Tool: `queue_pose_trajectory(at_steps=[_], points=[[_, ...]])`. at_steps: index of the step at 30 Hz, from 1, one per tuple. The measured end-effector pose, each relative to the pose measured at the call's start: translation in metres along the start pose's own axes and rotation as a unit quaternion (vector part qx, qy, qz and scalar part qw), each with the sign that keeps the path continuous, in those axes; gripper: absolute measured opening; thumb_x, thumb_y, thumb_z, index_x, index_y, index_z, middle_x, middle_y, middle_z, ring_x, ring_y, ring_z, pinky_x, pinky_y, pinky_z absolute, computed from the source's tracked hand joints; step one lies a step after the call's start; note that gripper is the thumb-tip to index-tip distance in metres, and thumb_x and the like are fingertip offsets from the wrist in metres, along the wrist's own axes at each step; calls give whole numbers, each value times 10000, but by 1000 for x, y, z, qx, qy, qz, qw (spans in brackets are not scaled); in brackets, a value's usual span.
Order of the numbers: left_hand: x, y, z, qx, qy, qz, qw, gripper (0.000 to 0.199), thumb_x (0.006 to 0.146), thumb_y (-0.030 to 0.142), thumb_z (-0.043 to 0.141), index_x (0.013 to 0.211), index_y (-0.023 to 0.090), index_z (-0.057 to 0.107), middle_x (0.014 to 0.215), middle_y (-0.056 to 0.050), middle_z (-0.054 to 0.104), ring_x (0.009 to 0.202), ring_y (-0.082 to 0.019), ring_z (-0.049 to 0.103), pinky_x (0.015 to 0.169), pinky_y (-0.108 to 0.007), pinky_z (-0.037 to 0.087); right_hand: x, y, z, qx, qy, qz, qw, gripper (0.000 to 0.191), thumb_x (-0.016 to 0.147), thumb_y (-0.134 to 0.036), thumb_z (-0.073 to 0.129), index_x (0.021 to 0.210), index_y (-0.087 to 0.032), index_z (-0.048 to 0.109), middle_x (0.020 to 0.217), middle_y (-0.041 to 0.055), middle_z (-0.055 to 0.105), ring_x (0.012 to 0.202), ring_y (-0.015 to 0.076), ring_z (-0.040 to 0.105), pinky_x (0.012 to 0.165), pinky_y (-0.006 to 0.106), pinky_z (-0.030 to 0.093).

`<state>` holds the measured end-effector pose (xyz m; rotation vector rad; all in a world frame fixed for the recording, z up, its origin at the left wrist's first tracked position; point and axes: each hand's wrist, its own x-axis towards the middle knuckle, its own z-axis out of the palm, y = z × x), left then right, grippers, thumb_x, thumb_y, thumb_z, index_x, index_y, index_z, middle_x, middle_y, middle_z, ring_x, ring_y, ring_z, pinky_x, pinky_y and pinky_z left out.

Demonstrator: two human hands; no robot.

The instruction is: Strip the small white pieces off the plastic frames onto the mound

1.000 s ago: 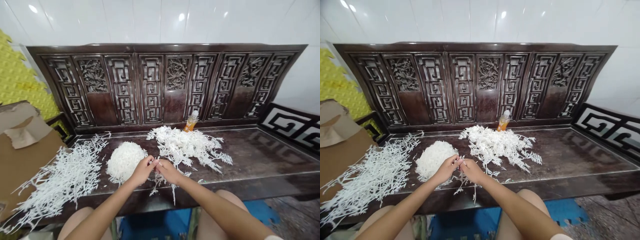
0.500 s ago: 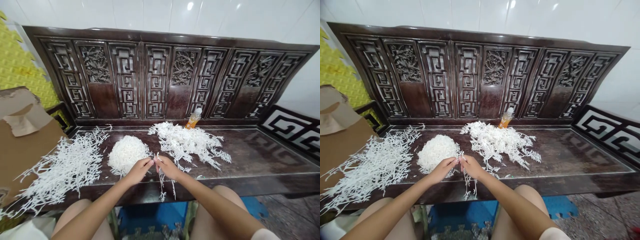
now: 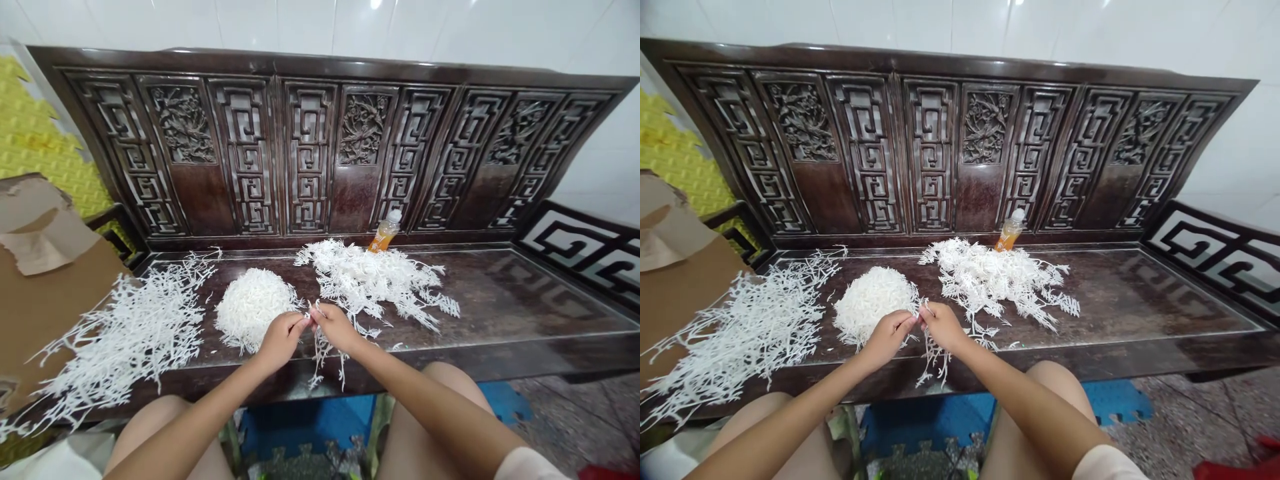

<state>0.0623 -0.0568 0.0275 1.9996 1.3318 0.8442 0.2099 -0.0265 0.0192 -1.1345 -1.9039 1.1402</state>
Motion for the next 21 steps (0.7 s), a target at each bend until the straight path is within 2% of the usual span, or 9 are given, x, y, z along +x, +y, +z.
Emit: queue_pose_trajectory(at_steps=[5, 10, 14, 16, 18, 20, 21], points=[[-1, 4, 6, 26, 41, 10, 999, 342, 825, 321, 303, 578, 174, 489, 585, -15, 486, 636, -136, 443, 647, -250, 349, 5, 0, 3, 14, 39, 28, 999, 320, 805, -352, 346, 562, -176, 453, 501, -22, 416, 500, 96, 393, 521, 216, 320], [1, 3, 9, 90, 98, 10, 991, 331, 825, 289, 290, 550, 184, 443, 575, -28, 467, 640, -150, 432, 678, -280, 347, 5, -7, 11, 22, 84, 30, 996, 303, 787, -349, 355, 550, -178, 436, 554, -11, 437, 554, 105, 393, 556, 222, 328], [-1, 7, 12, 80, 141, 45, 986, 338, 827, 267, 271, 517, 189, 383, 544, -30, 443, 602, -148, 407, 636, -288, 336, 9, -7, 15, 71, 109, 68, 989, 301, 766, -369, 375, 536, -180, 420, 544, -15, 427, 543, 106, 386, 546, 229, 325], [-9, 15, 16, 76, 129, 82, 985, 338, 822, 261, 270, 503, 192, 355, 531, -33, 431, 594, -151, 400, 614, -294, 326, 14, 0, 2, 104, 144, 132, 975, 277, 751, -369, 397, 547, -185, 426, 544, -12, 436, 527, 109, 382, 527, 237, 319], [-19, 24, 20, 77, 98, 117, 985, 341, 818, 273, 270, 493, 195, 341, 523, -37, 425, 587, -153, 399, 605, -301, 318, 21, 9, -22, 122, 202, 205, 950, 248, 750, -363, 396, 576, -189, 429, 545, -5, 442, 508, 113, 371, 505, 246, 309], [-24, 27, 19, 84, 86, 114, 986, 351, 823, 282, 261, 494, 193, 348, 526, -37, 432, 582, -149, 405, 608, -300, 315, 26, 18, -50, 122, 240, 208, 940, 254, 771, -376, 369, 608, -190, 426, 569, -2, 436, 522, 110, 358, 513, 244, 302], [-22, 25, 15, 95, 92, 92, 987, 357, 827, 284, 256, 498, 190, 359, 533, -37, 443, 583, -147, 412, 611, -296, 313, 27, 22, -60, 123, 248, 183, 943, 261, 767, -389, 388, 612, -186, 434, 573, -5, 428, 529, 105, 360, 521, 241, 301]])
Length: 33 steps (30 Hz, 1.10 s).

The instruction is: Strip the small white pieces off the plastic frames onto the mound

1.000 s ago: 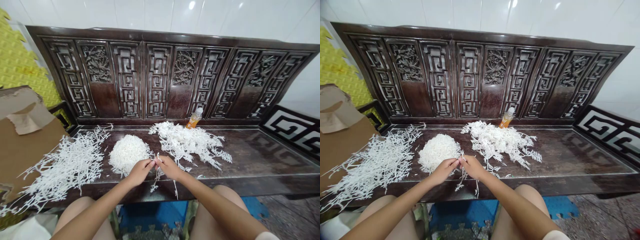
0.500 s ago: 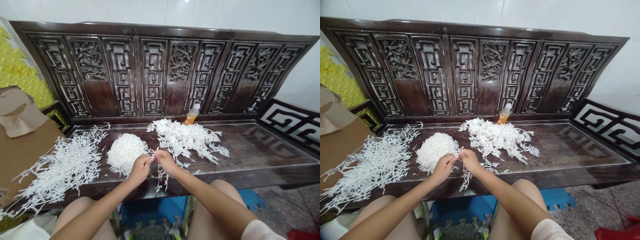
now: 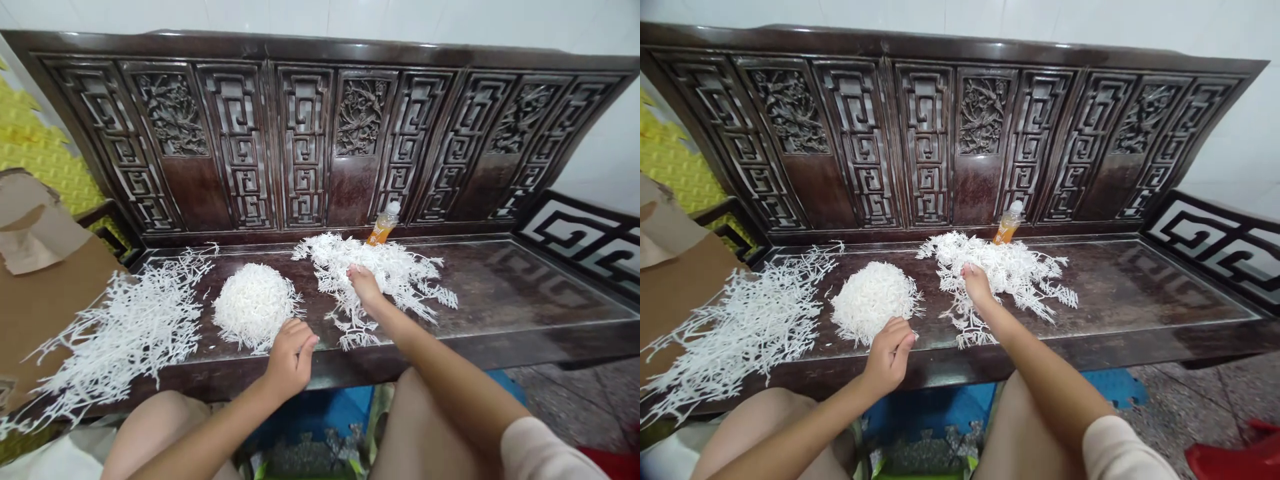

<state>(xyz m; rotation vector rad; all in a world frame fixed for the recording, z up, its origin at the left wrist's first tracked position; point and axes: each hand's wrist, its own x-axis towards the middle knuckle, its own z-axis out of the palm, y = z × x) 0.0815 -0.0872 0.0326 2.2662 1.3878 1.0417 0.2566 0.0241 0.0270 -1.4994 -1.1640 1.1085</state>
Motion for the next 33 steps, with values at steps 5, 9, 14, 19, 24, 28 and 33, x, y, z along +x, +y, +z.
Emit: queue_pose_trajectory(at_steps=[5, 9, 14, 19, 24, 28, 33], points=[[32, -65, -25, 180, -57, -163, 968, 361, 829, 318, 268, 589, 175, 497, 620, -45, 553, 626, -165, 479, 650, -302, 302, -5, 1, -2, 66, -167, 22, 984, 300, 721, -449, 476, 626, -165, 473, 500, -50, 340, 451, 68, 297, 484, 229, 253], [44, -112, -38, 316, -64, -250, 913, 325, 806, 336, 313, 718, 170, 578, 820, -87, 604, 830, -245, 512, 727, -353, 294, -22, 2, 14, 49, -251, 16, 967, 290, 708, -437, 506, 668, -150, 527, 489, -66, 299, 440, 57, 293, 473, 220, 229], [39, -118, -33, 342, -38, -278, 897, 229, 766, 299, 387, 875, 170, 542, 887, -86, 586, 875, -259, 505, 749, -375, 295, -28, -1, 12, 6, -259, -8, 966, 264, 722, -406, 489, 696, -149, 548, 494, -58, 345, 455, 64, 335, 506, 223, 269], [38, -101, -30, 294, 34, -264, 918, 253, 750, 326, 425, 941, 170, 485, 909, -88, 551, 882, -253, 487, 737, -363, 322, -31, -3, 10, -40, -256, -36, 965, 247, 738, -396, 470, 709, -158, 529, 505, -50, 385, 494, 77, 368, 553, 225, 308], [30, -62, -20, 139, -21, -130, 981, 301, 781, 423, 381, 940, 198, 503, 817, -39, 552, 773, -185, 507, 704, -316, 342, -37, -3, 16, -141, -244, -90, 955, 274, 755, -420, 437, 663, -164, 476, 527, -44, 390, 515, 87, 365, 525, 218, 288], [21, -40, -8, 85, -73, -105, 988, 319, 765, 472, 396, 884, 210, 535, 679, 1, 550, 671, -157, 504, 675, -296, 332, -43, -4, 22, -194, -265, -194, 925, 248, 773, -365, 429, 644, -157, 472, 595, -29, 427, 579, 90, 384, 552, 210, 294], [14, -36, -1, 60, -86, -100, 990, 298, 808, 421, 344, 817, 201, 545, 618, 6, 552, 615, -143, 495, 647, -281, 327, -49, -2, 24, -235, -292, -245, 894, 187, 785, -307, 424, 708, -156, 504, 655, -20, 493, 628, 93, 420, 588, 204, 310]])
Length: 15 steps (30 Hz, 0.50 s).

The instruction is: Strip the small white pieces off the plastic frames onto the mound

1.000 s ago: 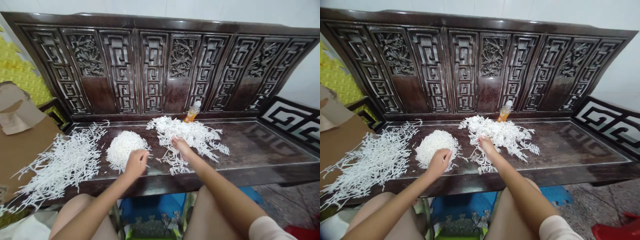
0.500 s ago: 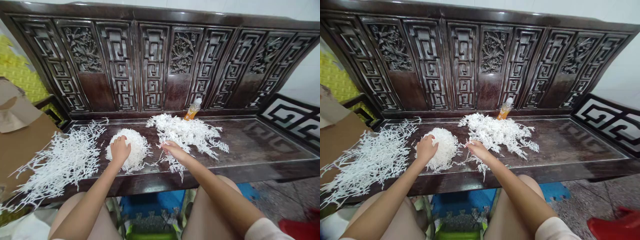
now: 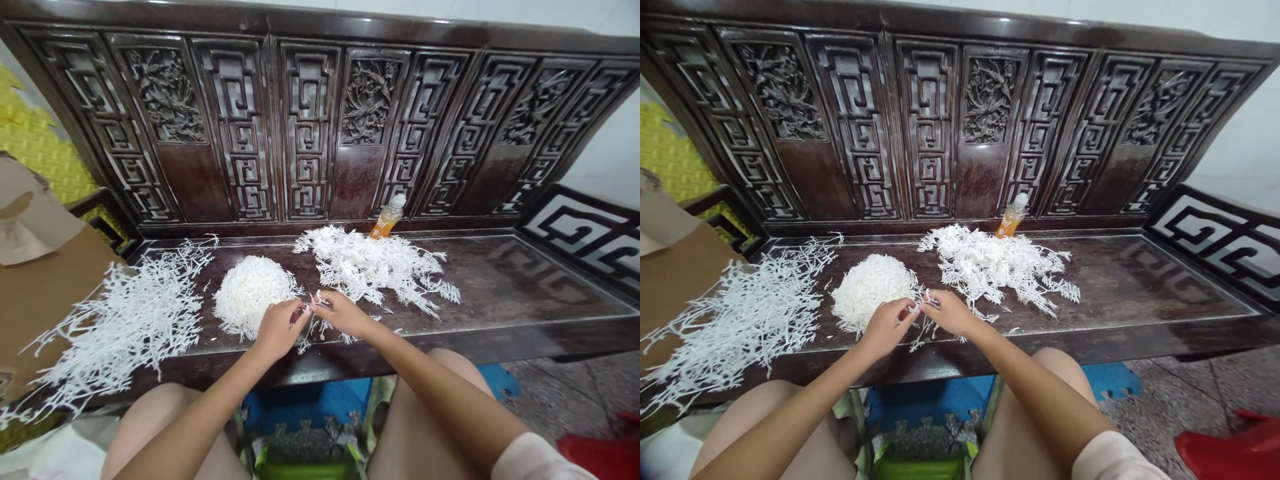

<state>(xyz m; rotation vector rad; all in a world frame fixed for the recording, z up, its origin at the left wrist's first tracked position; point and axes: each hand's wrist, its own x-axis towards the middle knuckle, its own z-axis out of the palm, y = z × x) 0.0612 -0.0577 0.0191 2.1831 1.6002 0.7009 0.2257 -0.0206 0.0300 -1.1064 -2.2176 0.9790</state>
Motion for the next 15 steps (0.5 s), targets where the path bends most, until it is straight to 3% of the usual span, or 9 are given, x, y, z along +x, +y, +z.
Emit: queue_pose_trajectory(at_steps=[5, 9, 15], points=[[-4, 2, 2, 19, 21, 30, 999, 244, 822, 334, 342, 875, 196, 535, 658, -7, 579, 657, -154, 512, 678, -293, 329, -1, 0, 2, -17, -20, -2, 1000, 194, 795, -301, 402, 732, -153, 510, 663, -16, 508, 624, 95, 423, 590, 206, 315], [-6, 5, 3, 45, 16, 57, 997, 232, 826, 289, 325, 813, 193, 536, 764, -29, 606, 737, -168, 526, 698, -299, 325, -2, 0, 3, -25, -46, 0, 999, 207, 801, -309, 386, 727, -152, 499, 653, -17, 497, 606, 93, 410, 577, 206, 313], [-4, 4, 6, -24, -3, 6, 1000, 238, 806, 282, 327, 667, 186, 495, 684, -9, 571, 668, -148, 498, 645, -269, 320, -4, 0, 6, -58, -46, 2, 997, 166, 799, -294, 390, 728, -164, 465, 664, -11, 493, 613, 99, 411, 568, 206, 303]])
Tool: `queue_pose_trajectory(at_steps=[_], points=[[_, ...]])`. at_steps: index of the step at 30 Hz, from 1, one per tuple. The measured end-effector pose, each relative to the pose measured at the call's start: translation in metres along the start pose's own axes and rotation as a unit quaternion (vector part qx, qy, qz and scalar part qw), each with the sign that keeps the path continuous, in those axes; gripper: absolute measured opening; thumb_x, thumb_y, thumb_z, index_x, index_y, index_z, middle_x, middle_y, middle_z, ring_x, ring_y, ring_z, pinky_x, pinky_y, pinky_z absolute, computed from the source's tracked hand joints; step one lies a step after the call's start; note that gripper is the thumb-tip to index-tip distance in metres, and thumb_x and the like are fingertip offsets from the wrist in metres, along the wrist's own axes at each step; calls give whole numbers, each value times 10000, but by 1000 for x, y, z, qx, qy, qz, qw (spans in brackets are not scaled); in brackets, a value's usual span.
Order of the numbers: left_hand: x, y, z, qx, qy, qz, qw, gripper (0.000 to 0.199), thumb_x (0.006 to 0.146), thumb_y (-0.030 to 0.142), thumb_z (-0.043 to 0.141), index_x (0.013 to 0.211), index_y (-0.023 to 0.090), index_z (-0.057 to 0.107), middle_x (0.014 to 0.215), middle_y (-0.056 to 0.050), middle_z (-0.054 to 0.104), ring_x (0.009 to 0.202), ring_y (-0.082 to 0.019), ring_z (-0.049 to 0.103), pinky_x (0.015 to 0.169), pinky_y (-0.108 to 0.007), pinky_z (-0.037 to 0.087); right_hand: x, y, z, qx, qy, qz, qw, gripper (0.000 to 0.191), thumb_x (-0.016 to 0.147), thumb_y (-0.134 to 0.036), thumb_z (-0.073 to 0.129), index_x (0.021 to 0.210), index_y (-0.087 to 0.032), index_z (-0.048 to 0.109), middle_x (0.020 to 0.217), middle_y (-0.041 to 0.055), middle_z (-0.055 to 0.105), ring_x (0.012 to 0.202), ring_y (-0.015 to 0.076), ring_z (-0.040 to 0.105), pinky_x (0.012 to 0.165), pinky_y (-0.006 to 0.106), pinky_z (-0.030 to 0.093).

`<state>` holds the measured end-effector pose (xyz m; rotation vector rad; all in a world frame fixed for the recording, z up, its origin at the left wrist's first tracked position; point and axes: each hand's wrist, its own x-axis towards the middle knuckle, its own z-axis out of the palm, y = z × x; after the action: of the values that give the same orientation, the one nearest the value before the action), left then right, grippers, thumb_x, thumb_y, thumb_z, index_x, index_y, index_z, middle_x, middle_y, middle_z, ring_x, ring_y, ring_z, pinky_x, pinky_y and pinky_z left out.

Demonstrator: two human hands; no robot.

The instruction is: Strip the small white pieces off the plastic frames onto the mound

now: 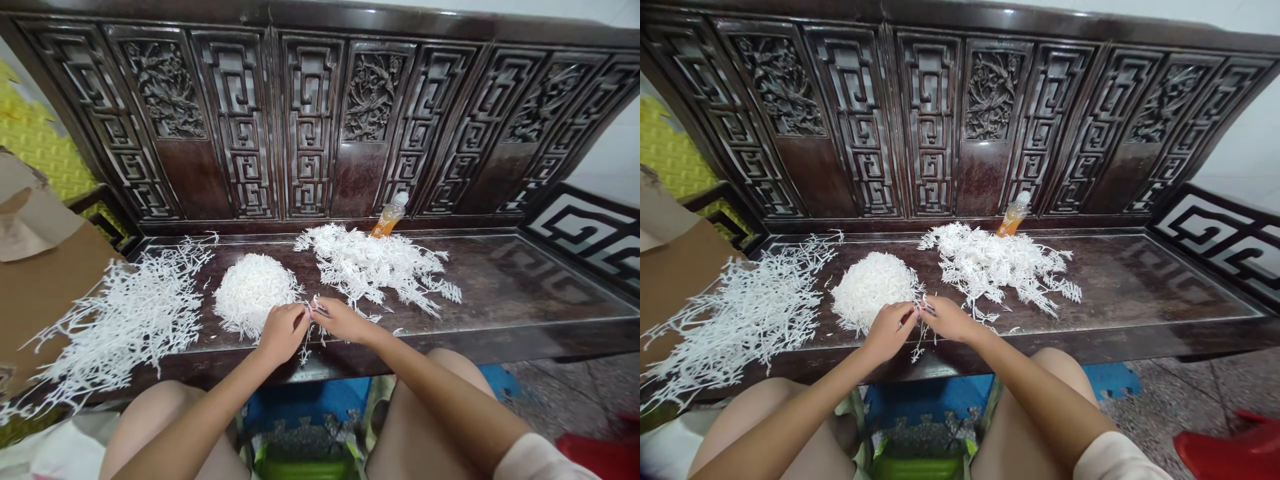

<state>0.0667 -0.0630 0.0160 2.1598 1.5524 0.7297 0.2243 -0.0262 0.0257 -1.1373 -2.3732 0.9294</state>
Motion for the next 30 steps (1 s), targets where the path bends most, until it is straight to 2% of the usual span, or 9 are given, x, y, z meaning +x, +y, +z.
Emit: queue_pose_trajectory(at_steps=[3, 6, 11, 14, 20, 26, 30], points=[[2, -4, 3, -99, -16, -72, 992, 250, 776, 294, 341, 586, 177, 453, 597, 8, 511, 589, -126, 453, 572, -241, 308, -1, -4, 1, -17, 6, -8, 1000, 143, 796, -282, 396, 731, -168, 454, 672, -7, 503, 606, 97, 410, 560, 203, 289], [4, -7, 6, -209, -29, -133, 968, 225, 734, 289, 358, 555, 174, 431, 540, 24, 450, 558, -117, 417, 542, -230, 299, -2, -9, 5, -41, 12, 5, 999, 111, 773, -256, 423, 717, -167, 457, 644, -11, 503, 574, 89, 401, 542, 199, 262], [2, -5, 11, -344, -52, -181, 920, 225, 702, 298, 373, 517, 176, 410, 505, 31, 410, 545, -113, 412, 547, -226, 318, -2, -14, 17, -95, 23, 21, 995, 91, 704, -198, 480, 627, -162, 447, 558, -33, 472, 516, 71, 365, 538, 202, 229], [-1, -4, 14, -356, -48, -196, 912, 214, 696, 305, 387, 528, 174, 411, 509, 34, 406, 540, -108, 407, 543, -222, 323, -2, -14, 18, -109, 22, 16, 994, 115, 713, -216, 480, 614, -159, 463, 551, -30, 484, 514, 71, 375, 551, 205, 231], [2, -7, 17, -366, -25, -221, 904, 180, 699, 264, 349, 552, 171, 395, 526, 36, 383, 515, -91, 374, 507, -215, 318, 0, -12, 7, -94, 15, -5, 995, 194, 763, -269, 471, 611, -156, 516, 630, -2, 549, 587, 87, 449, 580, 205, 255], [3, -10, 19, -345, -1, -210, 915, 189, 704, 262, 338, 539, 175, 367, 530, 33, 365, 530, -97, 369, 512, -222, 312, -3, -16, 7, -105, -10, -9, 994, 252, 815, -295, 422, 653, -164, 563, 675, 12, 569, 604, 94, 463, 592, 212, 269], [3, -10, 16, -365, -11, -206, 908, 187, 715, 253, 336, 545, 176, 348, 543, 36, 354, 535, -94, 361, 523, -222, 310, -4, -18, 10, -103, -19, -26, 994, 255, 841, -255, 368, 719, -178, 577, 730, 10, 591, 653, 99, 490, 626, 214, 269]])
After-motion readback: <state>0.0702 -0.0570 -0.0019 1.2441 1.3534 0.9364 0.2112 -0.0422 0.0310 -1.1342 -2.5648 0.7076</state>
